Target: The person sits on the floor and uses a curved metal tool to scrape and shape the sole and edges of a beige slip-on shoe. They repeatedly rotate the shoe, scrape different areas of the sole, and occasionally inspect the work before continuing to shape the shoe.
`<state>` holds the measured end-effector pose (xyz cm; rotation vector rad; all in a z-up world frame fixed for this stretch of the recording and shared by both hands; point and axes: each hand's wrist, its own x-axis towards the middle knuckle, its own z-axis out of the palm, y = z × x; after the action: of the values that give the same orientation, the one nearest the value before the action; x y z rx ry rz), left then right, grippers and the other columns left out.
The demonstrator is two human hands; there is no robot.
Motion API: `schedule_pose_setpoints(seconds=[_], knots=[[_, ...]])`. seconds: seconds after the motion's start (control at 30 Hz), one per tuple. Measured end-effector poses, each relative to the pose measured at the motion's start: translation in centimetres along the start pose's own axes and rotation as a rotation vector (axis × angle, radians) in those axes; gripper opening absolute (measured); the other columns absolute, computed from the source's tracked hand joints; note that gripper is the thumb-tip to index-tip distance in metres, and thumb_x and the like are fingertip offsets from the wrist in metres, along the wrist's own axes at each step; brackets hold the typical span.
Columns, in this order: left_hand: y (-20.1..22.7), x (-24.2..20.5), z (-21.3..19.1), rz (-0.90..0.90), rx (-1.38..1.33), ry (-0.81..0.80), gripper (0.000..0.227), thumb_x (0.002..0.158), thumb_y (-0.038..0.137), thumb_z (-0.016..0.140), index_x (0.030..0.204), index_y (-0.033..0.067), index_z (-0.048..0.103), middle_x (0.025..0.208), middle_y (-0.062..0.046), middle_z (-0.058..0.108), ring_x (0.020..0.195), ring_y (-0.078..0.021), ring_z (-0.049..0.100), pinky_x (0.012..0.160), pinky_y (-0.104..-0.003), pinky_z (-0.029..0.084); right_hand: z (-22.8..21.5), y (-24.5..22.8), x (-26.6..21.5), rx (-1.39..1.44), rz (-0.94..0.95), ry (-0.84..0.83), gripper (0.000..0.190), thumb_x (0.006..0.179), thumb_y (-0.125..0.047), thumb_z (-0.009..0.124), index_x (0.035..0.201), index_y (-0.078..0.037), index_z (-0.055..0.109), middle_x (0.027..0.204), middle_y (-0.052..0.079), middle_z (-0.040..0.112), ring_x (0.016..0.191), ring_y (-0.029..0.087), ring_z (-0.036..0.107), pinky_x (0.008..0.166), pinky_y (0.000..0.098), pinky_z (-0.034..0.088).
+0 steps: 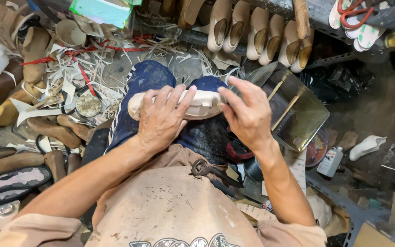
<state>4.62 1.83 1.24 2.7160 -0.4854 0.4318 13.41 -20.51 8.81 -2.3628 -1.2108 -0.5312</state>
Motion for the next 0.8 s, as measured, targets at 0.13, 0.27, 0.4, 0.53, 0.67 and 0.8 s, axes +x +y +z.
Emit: schedule_pose_setpoints(seconds=[0.13,0.27,0.4,0.53,0.67,0.8], knots=[[0.9,1.5,-1.9,-0.028,-0.055,-0.059,0.08,0.078,0.046,0.081,0.141,0.004,0.055,0.126,-0.016,0.058,0.113,-0.0332,0.054,0.09,-0.048,0.04,-2.5,-4.7,-11.1,0.095,0.462,-0.122,0.021,0.106,-0.025,0.054,0.107,-0.013,0.071,0.096,0.005,0.068,0.09,0.029,0.068,0.082,0.0403,0.053],[-0.3,3.0,-1.5,0.079,-0.161,-0.229,0.054,0.076,0.039,0.081,0.117,0.0098,0.059,0.107,-0.01,0.062,0.102,-0.0306,0.059,0.085,-0.045,0.044,-1.2,-11.9,-21.2,0.152,0.847,-0.567,0.032,0.096,-0.044,0.06,0.11,-0.016,0.061,0.096,0.007,0.069,0.091,0.029,0.071,0.073,0.0429,0.054],[-2.2,3.7,-1.0,0.191,-0.382,-0.275,0.047,0.076,0.033,0.08,0.112,0.0129,0.057,0.1,-0.008,0.067,0.092,-0.0349,0.065,0.076,-0.048,0.044,1.2,-13.6,-27.3,0.516,1.137,-0.373,0.035,0.104,-0.03,0.05,0.127,-0.008,0.066,0.097,0.007,0.074,0.065,0.012,0.06,0.053,0.0275,0.052],[-1.0,3.1,-1.3,0.106,-0.448,-0.154,0.053,0.075,0.026,0.085,0.118,0.0112,0.058,0.108,-0.011,0.07,0.099,-0.0333,0.065,0.082,-0.043,0.043,-2.0,-13.4,-20.9,1.027,1.411,-0.059,0.057,0.107,-0.044,0.033,0.133,0.0,0.06,0.072,0.001,0.057,0.057,0.012,0.052,0.05,0.0257,0.046],[-0.9,2.3,-0.2,-0.007,-0.411,-0.262,0.057,0.08,0.029,0.077,0.13,0.0106,0.056,0.12,-0.011,0.063,0.127,-0.0345,0.057,0.113,-0.055,0.037,-3.8,-12.9,-12.3,1.263,1.315,-0.263,0.051,0.095,-0.045,0.051,0.121,-0.002,0.056,0.072,0.011,0.067,0.064,0.017,0.068,0.059,0.0265,0.053],[-0.2,1.4,-1.2,-0.011,-0.451,-0.217,0.071,0.074,0.015,0.079,0.138,0.0039,0.053,0.131,-0.019,0.061,0.136,-0.0408,0.052,0.119,-0.06,0.032,-4.7,-10.1,-8.2,0.459,1.067,-0.681,0.035,0.098,-0.031,0.055,0.129,-0.021,0.068,0.074,0.007,0.077,0.076,0.027,0.074,0.073,0.039,0.056]])
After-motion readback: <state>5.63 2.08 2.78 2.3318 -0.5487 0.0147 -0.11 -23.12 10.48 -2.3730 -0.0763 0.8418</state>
